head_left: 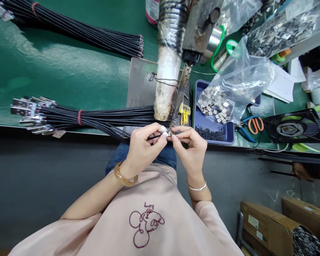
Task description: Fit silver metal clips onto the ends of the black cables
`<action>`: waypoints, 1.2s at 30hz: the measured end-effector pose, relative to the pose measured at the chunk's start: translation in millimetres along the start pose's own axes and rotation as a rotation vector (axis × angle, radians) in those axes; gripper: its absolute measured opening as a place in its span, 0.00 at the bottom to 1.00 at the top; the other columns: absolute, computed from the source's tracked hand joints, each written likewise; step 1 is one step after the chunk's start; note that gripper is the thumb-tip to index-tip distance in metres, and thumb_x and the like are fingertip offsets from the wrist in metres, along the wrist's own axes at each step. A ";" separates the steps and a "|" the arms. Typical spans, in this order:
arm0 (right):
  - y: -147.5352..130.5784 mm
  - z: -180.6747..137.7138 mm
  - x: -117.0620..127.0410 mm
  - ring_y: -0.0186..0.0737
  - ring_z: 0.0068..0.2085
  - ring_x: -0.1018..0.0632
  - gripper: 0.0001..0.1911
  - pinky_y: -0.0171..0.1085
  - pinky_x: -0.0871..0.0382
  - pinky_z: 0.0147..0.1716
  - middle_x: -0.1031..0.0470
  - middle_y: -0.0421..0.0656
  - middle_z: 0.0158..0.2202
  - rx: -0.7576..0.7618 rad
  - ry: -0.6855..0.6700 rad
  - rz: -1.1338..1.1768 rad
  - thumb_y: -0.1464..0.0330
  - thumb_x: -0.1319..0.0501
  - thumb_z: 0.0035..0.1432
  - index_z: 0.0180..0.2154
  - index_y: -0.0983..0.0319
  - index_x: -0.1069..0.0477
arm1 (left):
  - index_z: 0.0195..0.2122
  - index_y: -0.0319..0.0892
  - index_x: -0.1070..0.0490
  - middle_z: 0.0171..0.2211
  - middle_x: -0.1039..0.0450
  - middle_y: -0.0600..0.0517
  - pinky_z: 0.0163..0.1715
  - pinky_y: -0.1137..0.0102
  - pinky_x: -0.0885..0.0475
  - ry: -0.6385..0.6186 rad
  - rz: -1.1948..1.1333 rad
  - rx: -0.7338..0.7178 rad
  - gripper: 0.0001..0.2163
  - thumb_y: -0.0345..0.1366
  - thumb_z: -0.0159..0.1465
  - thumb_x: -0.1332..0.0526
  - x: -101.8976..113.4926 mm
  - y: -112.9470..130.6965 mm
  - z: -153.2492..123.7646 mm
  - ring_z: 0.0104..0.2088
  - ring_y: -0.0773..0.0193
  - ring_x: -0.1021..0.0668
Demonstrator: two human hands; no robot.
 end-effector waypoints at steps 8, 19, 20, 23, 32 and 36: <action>1.1 2.0 1.4 0.33 0.38 0.16 0.03 0.33 0.16 0.37 0.18 0.41 0.43 0.072 -0.004 -0.058 0.70 0.35 0.62 0.33 0.59 0.26 | 0.30 0.39 0.26 0.27 0.25 0.54 0.24 0.80 0.32 0.057 0.017 -0.080 0.05 0.25 0.59 0.40 -1.9 -1.1 0.1 0.27 0.71 0.26; -11.9 9.5 5.5 0.34 0.39 0.18 0.05 0.31 0.18 0.33 0.18 0.41 0.40 0.154 -0.028 -0.148 0.73 0.34 0.59 0.31 0.59 0.25 | 0.28 0.39 0.28 0.25 0.29 0.56 0.23 0.78 0.36 0.089 0.017 -0.115 0.05 0.25 0.60 0.40 -3.5 -1.2 0.1 0.24 0.72 0.30; -11.3 9.3 5.5 0.34 0.39 0.18 0.05 0.31 0.18 0.33 0.18 0.41 0.40 0.150 -0.036 -0.150 0.73 0.34 0.59 0.31 0.59 0.26 | 0.29 0.39 0.28 0.25 0.29 0.56 0.23 0.77 0.35 0.081 0.019 -0.102 0.05 0.25 0.60 0.40 -3.4 -2.1 -0.9 0.24 0.72 0.30; -8.8 9.3 4.7 0.33 0.37 0.18 0.05 0.31 0.18 0.34 0.19 0.41 0.39 0.124 -0.051 -0.134 0.73 0.35 0.60 0.31 0.59 0.26 | 0.29 0.39 0.27 0.25 0.28 0.55 0.24 0.77 0.35 0.063 0.045 -0.085 0.05 0.25 0.60 0.39 -3.1 -4.1 -2.7 0.25 0.72 0.30; -15.5 11.7 6.7 0.32 0.37 0.18 0.06 0.30 0.19 0.33 0.19 0.40 0.39 0.127 -0.057 -0.126 0.73 0.35 0.61 0.31 0.59 0.26 | 0.29 0.38 0.27 0.26 0.28 0.55 0.22 0.79 0.36 0.099 0.009 -0.134 0.05 0.25 0.60 0.40 -3.5 1.0 0.7 0.25 0.73 0.30; -15.5 5.8 9.2 0.33 0.37 0.17 0.07 0.32 0.19 0.35 0.18 0.41 0.41 0.148 -0.068 -0.170 0.74 0.36 0.61 0.30 0.59 0.29 | 0.27 0.39 0.27 0.24 0.28 0.55 0.23 0.77 0.36 0.024 0.029 -0.053 0.05 0.26 0.60 0.40 -1.5 1.0 -1.6 0.24 0.71 0.30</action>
Point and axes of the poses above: each hand's wrist, its own z-axis towards the middle knuckle, its own x-axis out of the back of the hand, y = z × x, the point moved 1 cm from there along z, towards the middle knuckle
